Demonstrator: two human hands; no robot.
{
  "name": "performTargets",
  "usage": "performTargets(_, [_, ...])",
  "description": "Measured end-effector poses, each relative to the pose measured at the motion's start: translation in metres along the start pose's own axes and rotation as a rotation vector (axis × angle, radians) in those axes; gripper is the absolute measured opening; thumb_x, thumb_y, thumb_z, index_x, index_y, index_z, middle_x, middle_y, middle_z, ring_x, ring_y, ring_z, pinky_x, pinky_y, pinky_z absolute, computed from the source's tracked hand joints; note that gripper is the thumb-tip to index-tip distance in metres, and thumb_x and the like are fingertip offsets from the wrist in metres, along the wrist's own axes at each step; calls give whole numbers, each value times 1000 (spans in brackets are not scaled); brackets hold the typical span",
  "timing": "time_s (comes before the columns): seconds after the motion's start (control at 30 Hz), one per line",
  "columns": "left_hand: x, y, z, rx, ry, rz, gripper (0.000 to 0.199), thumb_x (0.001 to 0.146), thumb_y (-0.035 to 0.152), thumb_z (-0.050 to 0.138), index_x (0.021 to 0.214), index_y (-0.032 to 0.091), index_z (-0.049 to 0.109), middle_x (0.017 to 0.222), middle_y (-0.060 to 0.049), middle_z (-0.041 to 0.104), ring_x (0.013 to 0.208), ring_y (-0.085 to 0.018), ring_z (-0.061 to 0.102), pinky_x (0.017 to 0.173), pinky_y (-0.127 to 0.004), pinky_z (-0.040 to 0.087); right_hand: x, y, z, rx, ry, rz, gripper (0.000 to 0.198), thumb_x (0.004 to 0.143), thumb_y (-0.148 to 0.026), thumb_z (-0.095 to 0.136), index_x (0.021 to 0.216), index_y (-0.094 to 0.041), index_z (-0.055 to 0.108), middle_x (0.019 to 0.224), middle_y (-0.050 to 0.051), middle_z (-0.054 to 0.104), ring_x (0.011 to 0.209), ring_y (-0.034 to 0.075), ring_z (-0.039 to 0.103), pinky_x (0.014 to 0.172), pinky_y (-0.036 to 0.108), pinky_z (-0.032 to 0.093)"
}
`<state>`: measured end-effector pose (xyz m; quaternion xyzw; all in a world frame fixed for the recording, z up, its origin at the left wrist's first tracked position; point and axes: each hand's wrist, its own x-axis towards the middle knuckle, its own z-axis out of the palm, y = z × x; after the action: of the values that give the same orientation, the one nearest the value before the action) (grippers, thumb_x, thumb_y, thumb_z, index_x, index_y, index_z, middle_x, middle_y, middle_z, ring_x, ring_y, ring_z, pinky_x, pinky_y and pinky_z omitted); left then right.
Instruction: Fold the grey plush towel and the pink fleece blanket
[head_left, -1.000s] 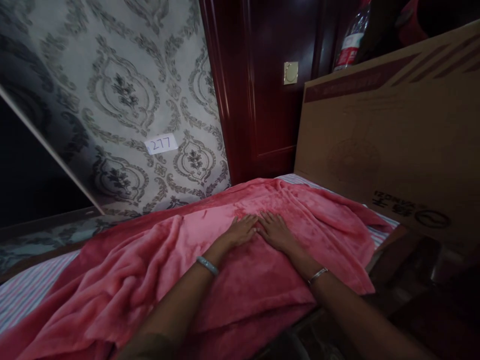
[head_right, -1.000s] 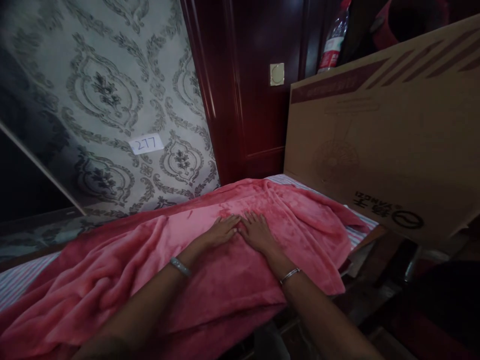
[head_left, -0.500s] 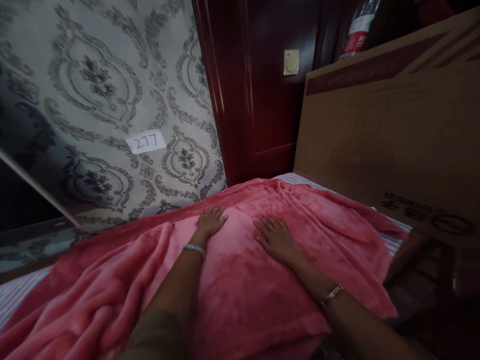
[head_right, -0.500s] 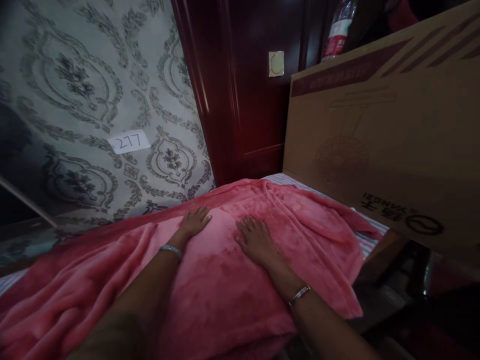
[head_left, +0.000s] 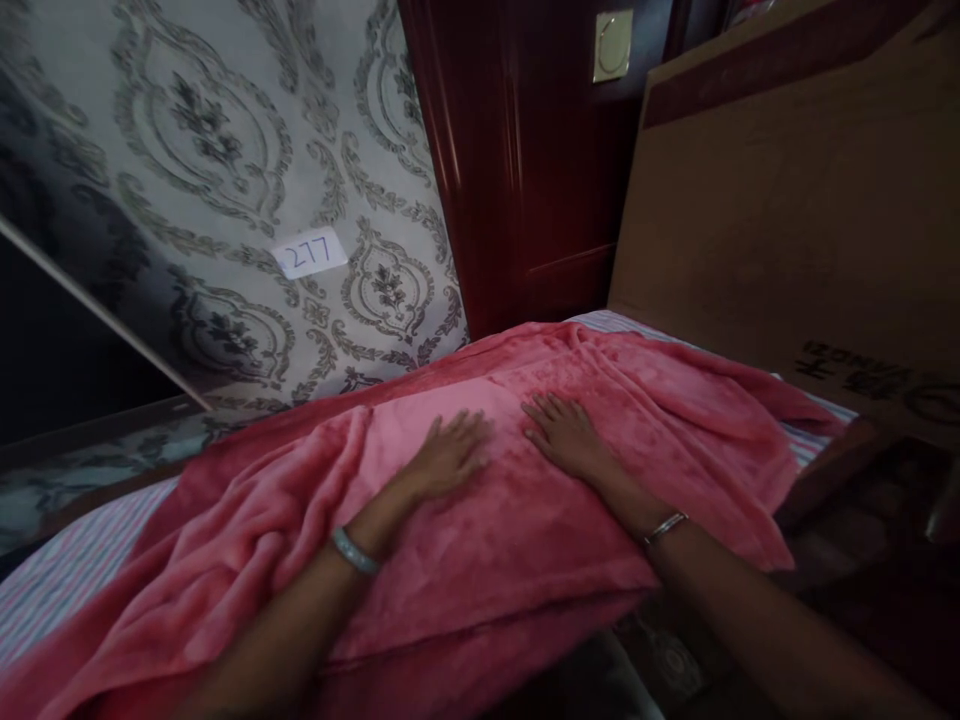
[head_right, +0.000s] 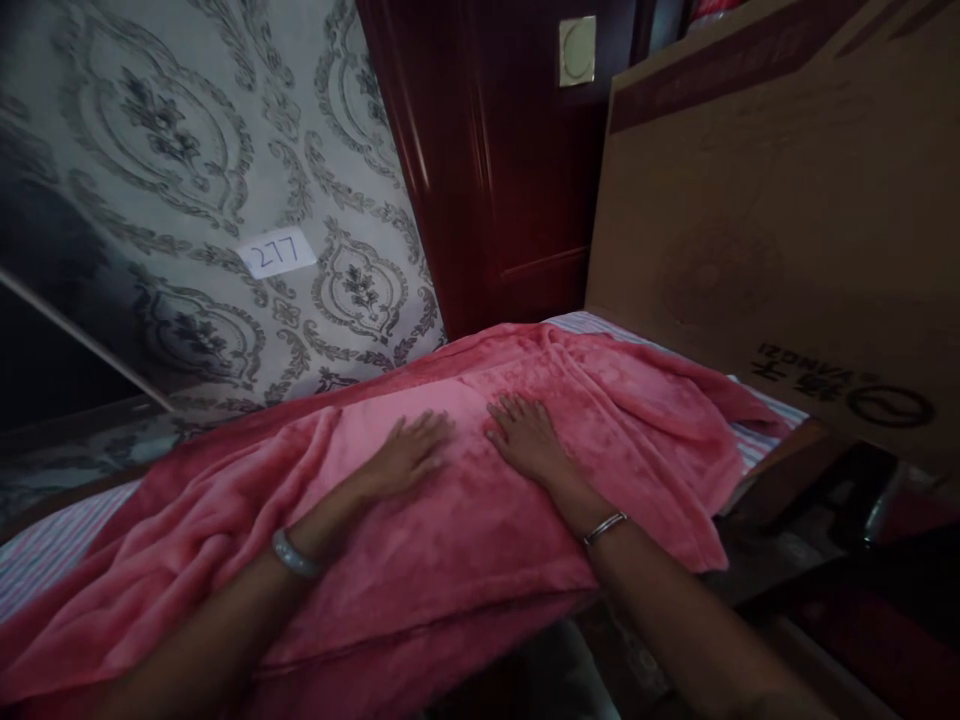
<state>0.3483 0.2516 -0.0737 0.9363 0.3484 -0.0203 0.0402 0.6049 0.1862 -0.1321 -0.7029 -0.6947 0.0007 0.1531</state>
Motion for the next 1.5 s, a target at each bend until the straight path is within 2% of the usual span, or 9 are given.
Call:
performTargets(0.07, [-12,7,9,-14,-34,28,67,99,63,30,161,37,24,170,-2,19,158,-26,13,126,-58,8,0,2,3,-12,11,-13,61,104,-52,27,156,-25,43,166,8,32,153,30,25,123,56,17])
performTargets(0.3, [-38,-74,0,97,66,-614,65,101,50,26,159,19,34,168,-11,25,157,-28,19,126,-60,14,1,3,5,-33,21,-23,61,104,-52,26,155,-25,44,165,8,34,152,30,28,122,56,19])
performTargets(0.47, [-43,-83,-8,142,133,-770,63,100,43,27,155,15,39,165,-16,33,154,-28,28,124,-61,19,0,1,4,-35,16,-19,60,105,-51,28,156,-24,43,165,9,34,152,29,29,122,54,20])
performTargets(0.67, [-9,-39,-15,61,141,-644,67,101,50,23,159,17,31,168,-15,26,156,-28,22,125,-59,16,2,-1,2,-35,29,-12,58,105,-50,31,155,-25,45,165,9,35,152,29,29,122,56,20])
performTargets(0.83, [16,-12,8,0,121,-500,66,101,53,25,160,22,32,170,-10,21,157,-30,17,124,-61,17,0,0,2,-31,31,-22,58,105,-50,28,155,-26,44,165,8,33,153,28,27,123,55,19])
performTargets(1.07, [17,-17,21,26,167,-489,64,102,52,26,158,24,37,168,-11,26,156,-32,21,123,-62,21,25,5,-18,69,-168,-3,60,103,-52,31,156,-28,43,163,6,37,150,26,34,121,48,28])
performTargets(1.17, [18,-18,20,36,173,-489,64,102,52,26,158,24,37,168,-12,27,156,-32,21,123,-62,20,47,15,-33,102,-104,31,57,104,-44,29,156,-25,45,160,5,44,146,22,41,120,39,32])
performTargets(1.3, [19,-18,20,27,156,-496,64,102,52,26,158,23,36,168,-11,26,156,-31,20,123,-61,20,64,42,-38,-44,18,184,56,104,-39,30,156,-23,42,165,8,33,154,27,25,123,53,19])
performTargets(1.5, [22,-17,18,46,128,-510,63,102,50,26,158,24,36,169,-10,24,157,-30,19,124,-61,20,67,65,-20,-51,-27,270,60,105,-47,28,159,-24,36,168,8,25,157,25,15,124,54,13])
